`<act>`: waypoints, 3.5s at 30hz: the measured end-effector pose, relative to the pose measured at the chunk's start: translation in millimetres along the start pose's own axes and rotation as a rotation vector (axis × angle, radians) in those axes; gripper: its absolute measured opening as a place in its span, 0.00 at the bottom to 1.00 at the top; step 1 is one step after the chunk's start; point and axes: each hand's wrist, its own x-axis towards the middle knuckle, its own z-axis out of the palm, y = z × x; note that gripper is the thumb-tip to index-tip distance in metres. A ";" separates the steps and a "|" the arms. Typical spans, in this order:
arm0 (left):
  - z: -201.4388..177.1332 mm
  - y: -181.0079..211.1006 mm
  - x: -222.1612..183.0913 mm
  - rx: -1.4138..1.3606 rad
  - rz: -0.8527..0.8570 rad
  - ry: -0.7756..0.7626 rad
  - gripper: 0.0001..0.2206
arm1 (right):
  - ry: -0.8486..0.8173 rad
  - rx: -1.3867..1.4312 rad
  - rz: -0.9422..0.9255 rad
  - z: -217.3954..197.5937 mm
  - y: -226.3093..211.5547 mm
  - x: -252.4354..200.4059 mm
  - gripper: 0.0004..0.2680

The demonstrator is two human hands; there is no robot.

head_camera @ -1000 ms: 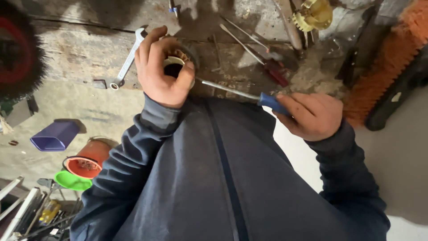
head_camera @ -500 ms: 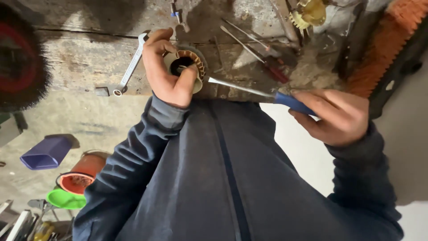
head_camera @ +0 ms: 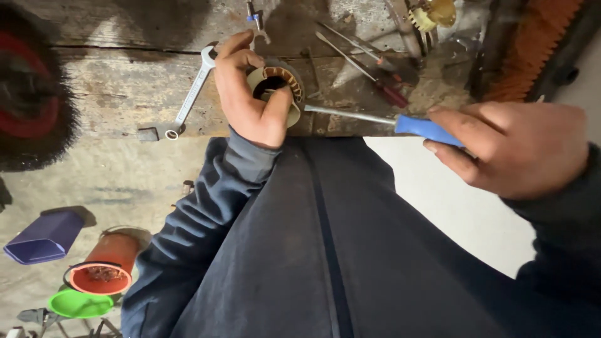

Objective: The person works on an electric motor armature at a workbench. They pull a plastic end ring off the copper windings by hand, then use a screwdriver to pry and lever the ring and seat it back around the armature, repeatedly working the ring into place with the screwdriver.

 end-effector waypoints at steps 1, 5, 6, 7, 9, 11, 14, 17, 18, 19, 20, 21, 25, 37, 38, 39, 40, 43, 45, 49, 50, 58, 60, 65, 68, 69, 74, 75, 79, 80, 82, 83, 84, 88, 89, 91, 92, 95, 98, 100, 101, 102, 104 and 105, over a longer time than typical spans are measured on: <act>0.6 0.5 0.4 -0.016 -0.006 0.000 0.18 | -0.012 -0.037 -0.019 -4.4 0.1 2.9 0.15; 0.6 2.7 1.8 0.001 0.009 0.002 0.17 | -0.027 -0.014 -0.098 -25.3 -2.6 20.5 0.15; -0.3 3.0 1.9 0.014 0.008 -0.004 0.17 | -0.020 -0.057 -0.113 -30.6 -6.7 24.8 0.14; -1.0 3.5 1.9 0.026 0.007 -0.011 0.17 | -0.013 -0.100 -0.129 -36.0 -10.6 28.9 0.13; -0.1 4.0 2.4 0.027 0.012 -0.013 0.17 | -0.028 -0.161 -0.205 -45.4 -15.3 35.9 0.16; 0.5 7.6 2.7 0.026 0.018 -0.013 0.17 | -0.043 -0.225 -0.283 -53.1 -22.6 39.8 0.18; 1.1 13.4 8.6 0.025 -0.006 0.011 0.16 | -0.045 -0.250 -0.355 -68.4 -37.8 55.1 0.16; 0.8 13.5 5.8 0.077 -0.013 0.030 0.15 | 0.041 -0.297 -0.208 -84.9 -53.9 75.3 0.08; 1.0 12.6 6.2 0.036 -0.015 0.025 0.14 | 0.033 -0.298 -0.264 -85.4 -53.9 75.3 0.09; 1.7 11.8 6.9 -0.005 -0.017 0.020 0.13 | 0.025 -0.299 -0.321 -86.1 -53.4 75.3 0.10; 0.5 12.4 7.7 -0.011 -0.012 0.021 0.13 | 0.025 -0.307 -0.318 -84.2 -52.6 72.3 0.10; -0.2 12.8 8.5 -0.046 -0.041 0.000 0.11 | 0.012 -0.334 -0.319 -81.9 -51.4 69.2 0.11; 0.4 10.7 8.6 0.037 -0.023 -0.043 0.07 | 0.001 -0.336 -0.247 -72.5 -52.3 53.4 0.12; 0.2 17.2 13.6 -0.071 -0.078 -0.052 0.03 | -0.317 -0.470 -0.071 -64.7 -69.9 59.6 0.12; -0.3 18.1 13.2 -0.075 -0.081 -0.051 0.03 | -0.322 -0.471 -0.072 -64.3 -68.9 60.1 0.12; -1.1 18.8 12.8 -0.029 -0.065 -0.047 0.03 | -0.323 -0.450 -0.133 -63.9 -68.3 60.8 0.13; -0.8 18.9 14.8 0.016 -0.043 -0.038 0.03 | -0.320 -0.435 -0.192 -63.7 -66.6 62.4 0.21; -2.6 20.6 16.4 0.049 -0.019 -0.003 0.03 | -0.421 -0.523 -0.255 -61.7 -73.2 69.3 0.22; -4.2 19.1 17.8 0.040 0.000 -0.018 0.04 | -0.293 -0.471 -0.185 -68.4 -82.8 84.3 0.19; -15.2 19.5 27.8 -0.024 0.006 -0.056 0.06 | -0.236 -0.516 -0.180 -69.7 -82.4 90.5 0.17; -15.8 17.5 32.4 -0.023 0.008 -0.055 0.06 | -0.234 -0.517 -0.180 -70.5 -82.8 88.4 0.17; -9.1 -3.8 45.6 -0.048 -0.015 -0.281 0.05 | -0.468 -0.523 -0.062 -67.4 -88.9 95.8 0.20; -10.0 -4.2 45.0 0.006 0.122 -0.165 0.03 | -0.492 -0.527 -0.048 -70.1 -91.2 103.0 0.19; -0.6 -11.8 37.3 0.049 -0.097 -0.238 0.08 | -0.548 -0.537 -0.043 -68.3 -89.5 102.7 0.20; 1.9 -10.3 40.4 0.104 -0.163 -0.260 0.08 | -0.515 -0.646 -0.095 -64.1 -84.8 90.1 0.18; 2.7 -10.2 38.4 0.086 -0.164 -0.261 0.08 | -0.513 -0.621 -0.089 -62.3 -83.5 83.5 0.18; 3.3 -9.4 33.9 0.045 -0.084 -0.209 0.06 | -0.538 -0.560 -0.073 -52.7 -72.3 58.3 0.18; 3.4 -9.4 34.9 0.040 -0.070 -0.215 0.06 | -0.483 -0.578 -0.108 -49.6 -69.5 50.8 0.19; 0.0 -13.1 38.4 -0.026 -0.149 -0.255 0.08 | -0.422 -0.550 -0.113 -45.4 -65.0 44.4 0.18; -1.3 -11.4 41.5 -0.023 -0.140 -0.254 0.08 | -0.415 -0.553 -0.108 -43.5 -63.3 42.7 0.18; -3.6 -6.3 43.9 -0.048 -0.217 -0.260 0.09 | -0.394 -0.513 -0.108 -40.7 -61.4 36.3 0.19; -4.7 -5.0 42.9 -0.047 -0.214 -0.266 0.09 | -0.394 -0.510 -0.102 -39.8 -62.3 33.4 0.19; -5.1 -4.2 44.8 -0.059 -0.253 -0.271 0.11 | -0.343 -0.514 -0.101 -39.2 -61.5 32.6 0.19; -8.0 -3.7 45.2 -0.058 -0.313 -0.291 0.18 | -0.185 -0.526 -0.082 -30.4 -60.3 20.7 0.18; -7.6 -4.1 46.4 -0.058 -0.308 -0.289 0.18 | -0.181 -0.529 -0.081 -29.5 -60.4 19.6 0.18; -7.7 -5.5 46.2 -0.094 -0.330 -0.292 0.20 | -0.176 -0.512 -0.058 -26.7 -62.1 16.5 0.19; -7.2 -5.9 45.3 -0.095 -0.328 -0.292 0.20 | -0.175 -0.513 -0.058 -29.4 -64.6 21.7 0.19; -7.6 -6.5 41.8 -0.109 -0.333 -0.280 0.20 | -0.248 -0.401 0.056 -32.9 -70.2 30.9 0.18; -5.5 -5.8 43.0 -0.096 -0.295 -0.267 0.20 | -0.235 -0.354 0.072 -31.0 -71.2 27.3 0.18; -7.6 -5.0 43.8 -0.092 -0.324 -0.273 0.21 | -0.234 -0.335 0.095 -30.8 -72.5 27.9 0.17; -8.0 -5.2 44.1 -0.092 -0.320 -0.269 0.21 | -0.230 -0.338 0.093 -28.2 -70.4 27.2 0.17; -7.4 -4.8 43.2 -0.104 -0.311 -0.270 0.21 | -0.258 -0.306 0.111 -26.3 -69.4 24.7 0.17; -6.7 -4.1 42.9 -0.118 -0.298 -0.270 0.21 | -0.284 -0.277 0.131 -21.7 -68.5 19.3 0.17; -6.7 -3.9 43.3 -0.115 -0.289 -0.272 0.21 | -0.251 -0.289 0.127 -19.0 -68.8 16.4 0.17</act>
